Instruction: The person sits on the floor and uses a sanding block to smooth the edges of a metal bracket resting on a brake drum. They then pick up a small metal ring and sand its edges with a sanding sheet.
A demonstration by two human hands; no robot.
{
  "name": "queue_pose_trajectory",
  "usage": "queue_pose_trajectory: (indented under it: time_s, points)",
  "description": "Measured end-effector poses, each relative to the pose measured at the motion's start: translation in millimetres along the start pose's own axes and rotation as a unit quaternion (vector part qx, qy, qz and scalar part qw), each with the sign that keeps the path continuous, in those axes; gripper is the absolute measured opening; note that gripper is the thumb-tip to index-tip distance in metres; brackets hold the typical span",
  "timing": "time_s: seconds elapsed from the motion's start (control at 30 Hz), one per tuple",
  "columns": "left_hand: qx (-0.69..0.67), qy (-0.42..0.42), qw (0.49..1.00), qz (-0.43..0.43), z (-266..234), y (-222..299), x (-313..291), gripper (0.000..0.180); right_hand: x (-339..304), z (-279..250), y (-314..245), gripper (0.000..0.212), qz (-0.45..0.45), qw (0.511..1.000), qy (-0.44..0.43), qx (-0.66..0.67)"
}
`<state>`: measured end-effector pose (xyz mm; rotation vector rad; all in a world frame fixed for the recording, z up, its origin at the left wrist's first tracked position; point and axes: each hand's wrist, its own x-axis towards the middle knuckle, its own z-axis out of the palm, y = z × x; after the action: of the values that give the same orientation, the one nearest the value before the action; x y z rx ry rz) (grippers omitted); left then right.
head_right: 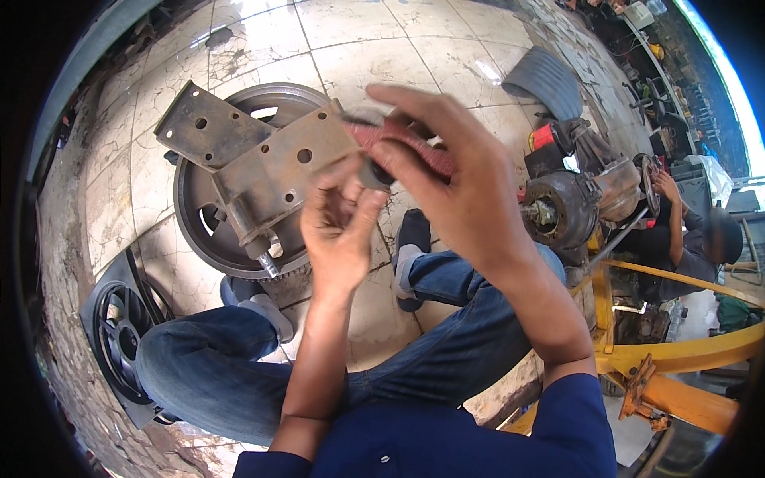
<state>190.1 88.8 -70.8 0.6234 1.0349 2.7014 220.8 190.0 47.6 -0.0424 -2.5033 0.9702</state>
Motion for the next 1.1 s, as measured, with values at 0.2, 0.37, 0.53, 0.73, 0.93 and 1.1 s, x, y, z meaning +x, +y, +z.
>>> queue_pose_trajectory:
  time_s: [0.2, 0.37, 0.53, 0.73, 0.93, 1.1]
  points:
    - [0.004, 0.006, 1.000, -0.023, 7, 3, -4, 0.044, 8, 2, 4, 0.033, -0.077, 0.996, 0.018, -0.045]
    - [0.007, 0.023, 0.999, -0.022, 9, 2, -1, 0.042, 8, 6, 7, 0.033, -0.078, 0.996, 0.025, -0.041]
    - [-0.012, 0.043, 0.998, -0.033, 5, 0, 0, 0.042, 0, 5, 13, 0.034, -0.047, 0.998, -0.013, -0.028]
    - [-0.065, -0.055, 0.996, -0.001, 15, -3, -8, 0.042, 21, 4, 15, 0.029, -0.043, 0.995, 0.084, -0.044]
    - [-0.028, -0.049, 0.998, 0.004, 5, 10, 6, 0.041, 13, -14, 27, 0.040, 0.004, 0.989, 0.101, 0.108]
    - [-0.162, -0.027, 0.984, -0.065, 4, 11, -3, 0.041, 2, -13, 21, 0.043, 0.044, 0.989, 0.075, 0.117]
